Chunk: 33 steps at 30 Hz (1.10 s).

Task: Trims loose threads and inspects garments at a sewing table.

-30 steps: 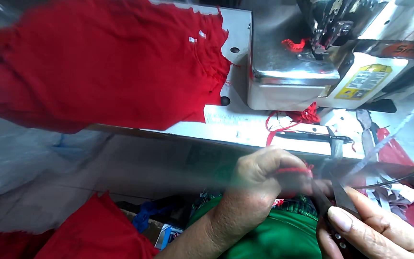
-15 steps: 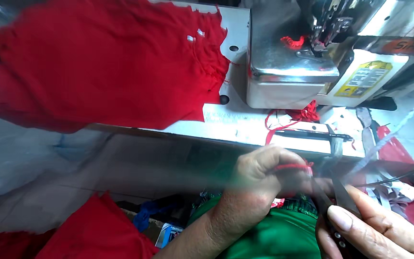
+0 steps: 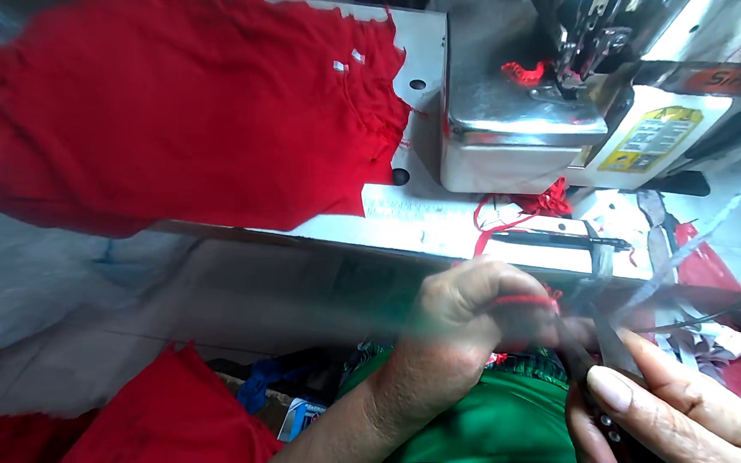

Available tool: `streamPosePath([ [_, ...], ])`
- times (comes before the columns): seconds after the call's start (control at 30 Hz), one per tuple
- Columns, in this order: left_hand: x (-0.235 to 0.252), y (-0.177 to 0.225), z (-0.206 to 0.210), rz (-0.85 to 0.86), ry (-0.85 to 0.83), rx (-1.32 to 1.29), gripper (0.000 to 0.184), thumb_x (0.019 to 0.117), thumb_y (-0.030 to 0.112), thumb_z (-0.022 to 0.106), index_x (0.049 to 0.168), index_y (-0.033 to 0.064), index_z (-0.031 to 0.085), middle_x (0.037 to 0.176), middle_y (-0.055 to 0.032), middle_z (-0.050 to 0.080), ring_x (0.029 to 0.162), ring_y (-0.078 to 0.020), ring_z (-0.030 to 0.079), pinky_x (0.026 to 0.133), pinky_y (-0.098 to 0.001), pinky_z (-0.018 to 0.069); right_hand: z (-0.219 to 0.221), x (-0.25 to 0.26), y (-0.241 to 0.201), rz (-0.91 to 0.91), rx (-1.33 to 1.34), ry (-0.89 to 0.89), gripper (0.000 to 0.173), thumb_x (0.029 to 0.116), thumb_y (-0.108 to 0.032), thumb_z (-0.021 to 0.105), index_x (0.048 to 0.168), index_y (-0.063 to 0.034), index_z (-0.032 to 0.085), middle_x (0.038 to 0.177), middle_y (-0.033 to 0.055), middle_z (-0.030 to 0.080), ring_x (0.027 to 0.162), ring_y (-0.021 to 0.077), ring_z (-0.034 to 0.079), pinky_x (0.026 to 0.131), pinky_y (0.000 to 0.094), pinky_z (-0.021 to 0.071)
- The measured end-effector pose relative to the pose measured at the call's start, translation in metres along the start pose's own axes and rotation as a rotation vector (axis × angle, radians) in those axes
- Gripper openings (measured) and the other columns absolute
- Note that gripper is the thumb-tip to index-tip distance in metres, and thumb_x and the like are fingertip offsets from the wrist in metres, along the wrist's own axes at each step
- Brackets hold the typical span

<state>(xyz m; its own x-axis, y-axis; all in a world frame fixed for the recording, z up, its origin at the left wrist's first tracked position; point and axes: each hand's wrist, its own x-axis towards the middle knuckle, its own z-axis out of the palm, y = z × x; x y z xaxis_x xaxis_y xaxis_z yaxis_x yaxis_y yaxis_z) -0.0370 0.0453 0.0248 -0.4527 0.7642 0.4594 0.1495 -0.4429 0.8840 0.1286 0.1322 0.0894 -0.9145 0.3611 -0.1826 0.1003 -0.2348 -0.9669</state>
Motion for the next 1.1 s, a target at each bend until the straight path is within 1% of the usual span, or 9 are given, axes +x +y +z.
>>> streamPosePath([
  [0.2, -0.001, 0.001, 0.001, -0.021, 0.009, -0.026, 0.009, 0.0945, 0.004, 0.064, 0.092, 0.0074, 0.071, 0.090, 0.0019, 0.066, 0.090, -0.0012, 0.064, 0.080, -0.0146, 0.0539, 0.001, 0.000, 0.000, -0.003, 0.004, 0.001, 0.028, 0.1075, -0.004, 0.035, 0.131, -0.0044, 0.051, 0.080, -0.0119, 0.062, 0.064, -0.0026, 0.061, 0.054, 0.0146, 0.0526],
  [0.43, -0.001, 0.000, 0.000, -0.016, 0.007, -0.032, 0.008, 0.0965, 0.008, 0.064, 0.092, 0.0075, 0.071, 0.090, 0.0020, 0.065, 0.088, -0.0009, 0.064, 0.079, -0.0147, 0.0544, -0.002, 0.001, -0.001, 0.001, -0.023, -0.016, 0.028, 0.1074, -0.005, 0.036, 0.131, -0.0044, 0.051, 0.080, -0.0120, 0.062, 0.064, -0.0027, 0.061, 0.054, 0.0145, 0.0526],
  [0.53, -0.001, 0.001, 0.000, -0.020, 0.003, -0.030, 0.008, 0.0959, 0.006, 0.064, 0.092, 0.0074, 0.071, 0.090, 0.0019, 0.065, 0.088, -0.0010, 0.064, 0.079, -0.0147, 0.0545, -0.002, 0.001, -0.001, 0.001, -0.023, -0.016, 0.028, 0.1074, -0.005, 0.036, 0.130, -0.0048, 0.052, 0.080, -0.0120, 0.062, 0.063, -0.0029, 0.060, 0.053, 0.0141, 0.0520],
  [0.8, 0.000, 0.000, -0.002, 0.053, -0.034, 0.013, 0.005, 0.0949, 0.007, 0.066, 0.092, 0.0060, 0.069, 0.091, 0.0014, 0.066, 0.091, -0.0019, 0.064, 0.082, -0.0148, 0.0537, 0.000, 0.000, 0.000, -0.001, -0.011, -0.001, 0.028, 0.1073, -0.004, 0.036, 0.130, -0.0043, 0.052, 0.080, -0.0124, 0.062, 0.063, -0.0031, 0.060, 0.054, 0.0143, 0.0523],
  [0.9, 0.000, 0.001, -0.001, 0.030, -0.014, 0.016, 0.007, 0.0960, 0.007, 0.065, 0.092, 0.0063, 0.070, 0.090, 0.0017, 0.065, 0.090, -0.0012, 0.064, 0.081, -0.0144, 0.0541, 0.006, 0.000, 0.004, -0.056, -0.096, 0.048, 0.026, 0.1078, -0.004, 0.036, 0.128, -0.0016, 0.052, 0.080, -0.0110, 0.063, 0.064, -0.0027, 0.061, 0.056, 0.0148, 0.0532],
  [1.0, -0.002, -0.001, 0.003, -0.035, 0.030, -0.002, 0.008, 0.0950, 0.006, 0.064, 0.091, 0.0070, 0.071, 0.088, 0.0016, 0.067, 0.087, -0.0017, 0.065, 0.078, -0.0155, 0.0546, 0.011, 0.000, 0.012, -0.209, -0.244, 0.174, 0.024, 0.1090, -0.005, 0.036, 0.124, 0.0006, 0.052, 0.078, -0.0092, 0.064, 0.066, -0.0026, 0.063, 0.058, 0.0160, 0.0555],
  [1.03, -0.004, -0.001, 0.004, -0.077, 0.046, -0.033, 0.008, 0.0958, 0.007, 0.065, 0.092, 0.0077, 0.072, 0.087, 0.0022, 0.067, 0.084, -0.0012, 0.065, 0.076, -0.0154, 0.0551, 0.010, 0.001, 0.013, -0.261, -0.254, 0.217, 0.023, 0.1097, -0.006, 0.035, 0.125, -0.0012, 0.052, 0.077, -0.0099, 0.064, 0.066, -0.0025, 0.064, 0.058, 0.0165, 0.0569],
  [1.1, -0.007, -0.002, 0.005, -0.147, 0.084, -0.108, 0.009, 0.0963, 0.007, 0.065, 0.094, 0.0097, 0.073, 0.088, 0.0034, 0.067, 0.081, 0.0002, 0.064, 0.072, -0.0151, 0.0553, 0.008, -0.001, 0.010, -0.316, -0.236, 0.258, 0.023, 0.1105, -0.008, 0.034, 0.127, -0.0081, 0.050, 0.079, -0.0131, 0.065, 0.069, -0.0033, 0.065, 0.060, 0.0162, 0.0578],
])
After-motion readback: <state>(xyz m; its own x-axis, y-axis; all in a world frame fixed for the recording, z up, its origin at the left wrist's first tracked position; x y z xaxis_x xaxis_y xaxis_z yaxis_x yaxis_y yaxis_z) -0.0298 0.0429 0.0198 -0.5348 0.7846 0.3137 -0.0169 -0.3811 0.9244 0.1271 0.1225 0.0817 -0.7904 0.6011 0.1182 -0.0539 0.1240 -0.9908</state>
